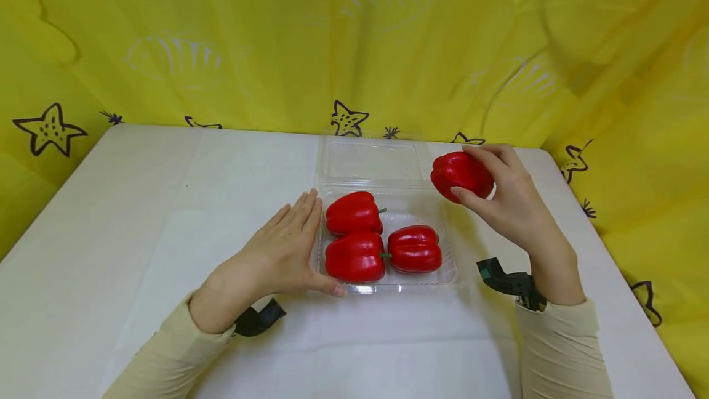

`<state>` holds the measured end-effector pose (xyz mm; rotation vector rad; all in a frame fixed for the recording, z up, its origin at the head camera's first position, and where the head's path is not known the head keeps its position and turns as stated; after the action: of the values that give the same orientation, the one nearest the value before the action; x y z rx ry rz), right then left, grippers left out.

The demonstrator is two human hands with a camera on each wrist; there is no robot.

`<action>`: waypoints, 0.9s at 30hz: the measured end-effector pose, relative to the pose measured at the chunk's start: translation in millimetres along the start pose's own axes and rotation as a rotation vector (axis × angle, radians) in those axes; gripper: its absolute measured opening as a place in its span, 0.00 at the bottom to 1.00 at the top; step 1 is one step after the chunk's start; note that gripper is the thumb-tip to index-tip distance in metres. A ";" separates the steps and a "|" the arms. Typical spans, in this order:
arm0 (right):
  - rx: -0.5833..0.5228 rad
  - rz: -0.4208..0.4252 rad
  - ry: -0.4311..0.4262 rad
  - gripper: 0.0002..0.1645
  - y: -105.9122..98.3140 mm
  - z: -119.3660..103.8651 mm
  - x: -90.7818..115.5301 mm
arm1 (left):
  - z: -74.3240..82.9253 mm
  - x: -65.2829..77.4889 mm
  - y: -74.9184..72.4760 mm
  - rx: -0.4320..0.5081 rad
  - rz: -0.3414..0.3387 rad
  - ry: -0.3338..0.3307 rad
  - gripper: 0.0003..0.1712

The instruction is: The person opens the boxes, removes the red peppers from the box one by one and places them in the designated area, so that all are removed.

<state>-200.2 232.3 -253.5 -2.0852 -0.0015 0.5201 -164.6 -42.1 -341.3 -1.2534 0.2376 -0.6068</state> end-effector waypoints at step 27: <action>0.178 -0.075 0.113 0.37 20.9 45.0 -2.3 | 0.2 -0.7 0.8 0.005 -0.010 -0.004 0.79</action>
<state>-222.9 256.9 -290.2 -1.9298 0.0309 0.3439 -164.8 -41.4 -342.1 -1.2511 0.2266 -0.6129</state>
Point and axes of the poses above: each hand's wrist, its own x-axis away from the middle knuckle, its own y-axis out of the palm, z = x × y, the point moved 9 cm from there along -x, towards the middle knuckle, and after that the axes turned 3 degrees about y, right-handed, at the moved point
